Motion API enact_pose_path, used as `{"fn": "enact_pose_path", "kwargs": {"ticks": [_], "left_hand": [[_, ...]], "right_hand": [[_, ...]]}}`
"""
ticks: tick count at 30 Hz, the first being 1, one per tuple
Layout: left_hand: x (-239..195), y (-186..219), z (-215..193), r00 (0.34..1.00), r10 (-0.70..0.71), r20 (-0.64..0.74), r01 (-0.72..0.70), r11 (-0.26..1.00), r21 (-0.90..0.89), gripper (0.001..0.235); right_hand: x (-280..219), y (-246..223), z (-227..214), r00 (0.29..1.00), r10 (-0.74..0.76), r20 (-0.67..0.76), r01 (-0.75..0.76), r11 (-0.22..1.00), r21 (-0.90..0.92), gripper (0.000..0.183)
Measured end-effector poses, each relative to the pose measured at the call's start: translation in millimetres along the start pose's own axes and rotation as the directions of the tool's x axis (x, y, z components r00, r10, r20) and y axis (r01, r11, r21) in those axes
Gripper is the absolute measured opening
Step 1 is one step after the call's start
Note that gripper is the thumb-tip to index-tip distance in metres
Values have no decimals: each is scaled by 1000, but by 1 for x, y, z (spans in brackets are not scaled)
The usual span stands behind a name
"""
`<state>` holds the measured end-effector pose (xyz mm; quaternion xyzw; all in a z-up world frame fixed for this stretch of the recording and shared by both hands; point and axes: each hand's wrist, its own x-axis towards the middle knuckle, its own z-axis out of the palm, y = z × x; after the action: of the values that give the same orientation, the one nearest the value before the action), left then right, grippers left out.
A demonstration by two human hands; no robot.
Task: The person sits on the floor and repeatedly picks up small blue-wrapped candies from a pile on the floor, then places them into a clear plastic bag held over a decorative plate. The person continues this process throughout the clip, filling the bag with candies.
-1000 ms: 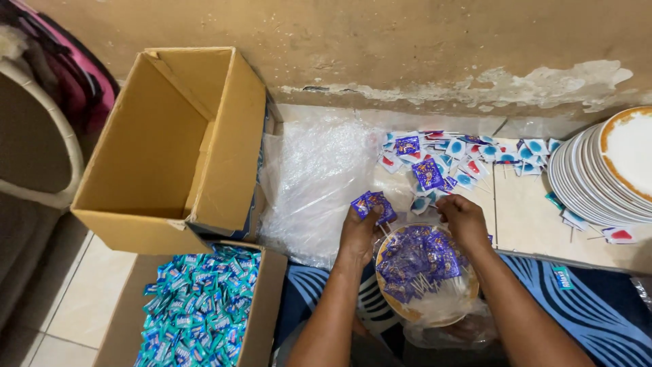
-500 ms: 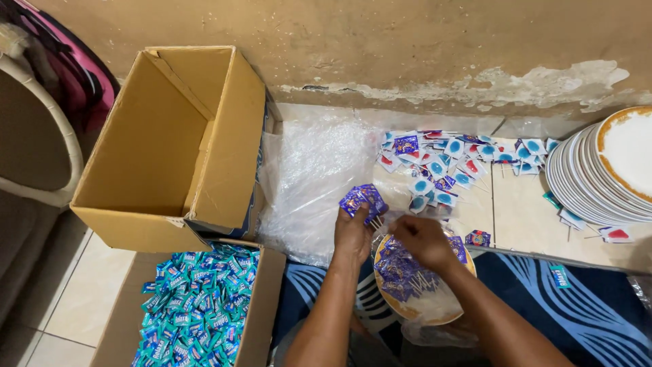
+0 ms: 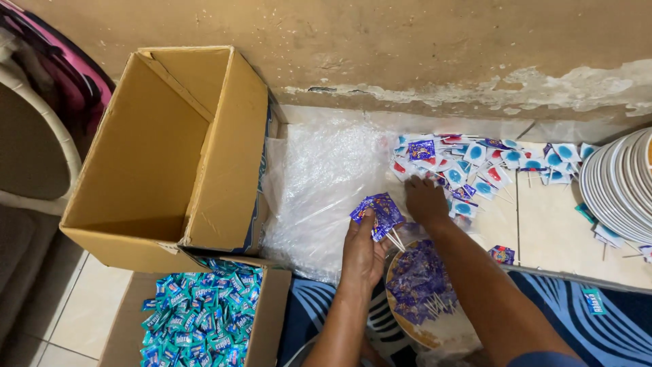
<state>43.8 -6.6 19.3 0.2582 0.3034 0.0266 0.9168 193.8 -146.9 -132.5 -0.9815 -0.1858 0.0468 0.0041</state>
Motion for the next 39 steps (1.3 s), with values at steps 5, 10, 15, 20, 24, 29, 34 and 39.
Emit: {"fn": "enact_pose_path", "kwargs": {"ticks": [5, 10, 15, 20, 24, 29, 34, 39], "left_hand": [[2, -2, -7, 1000, -19, -19, 19, 1000, -6, 16], [9, -5, -14, 999, -30, 13, 30, 999, 24, 22], [7, -5, -13, 1000, -25, -2, 25, 997, 73, 25], [6, -12, -16, 1000, -15, 26, 12, 994, 112, 31], [-32, 2, 18, 996, 3, 85, -15, 990, 142, 31], [23, -32, -31, 997, 59, 49, -65, 989, 132, 30], [6, -26, -13, 990, 141, 24, -143, 959, 246, 32], [3, -14, -10, 968, 239, -81, -228, 966, 120, 28]], "right_hand": [[-15, 3, 13, 1000, -11, -10, 11, 1000, -6, 25], [-35, 21, -4, 970, 238, 53, -235, 857, 459, 35], [-84, 36, -34, 899, 436, 34, -207, 355, 911, 18], [-160, -12, -157, 923, 371, 98, -178, 189, 966, 21], [-182, -37, -163, 952, 281, 125, -252, 483, 839, 21], [-187, -51, -164, 992, 110, -62, -13, 574, 819, 20], [-170, -46, -160, 994, 58, -91, 42, 566, 824, 21], [-87, 9, -102, 980, 112, -166, 38, 710, 703, 24]]}}
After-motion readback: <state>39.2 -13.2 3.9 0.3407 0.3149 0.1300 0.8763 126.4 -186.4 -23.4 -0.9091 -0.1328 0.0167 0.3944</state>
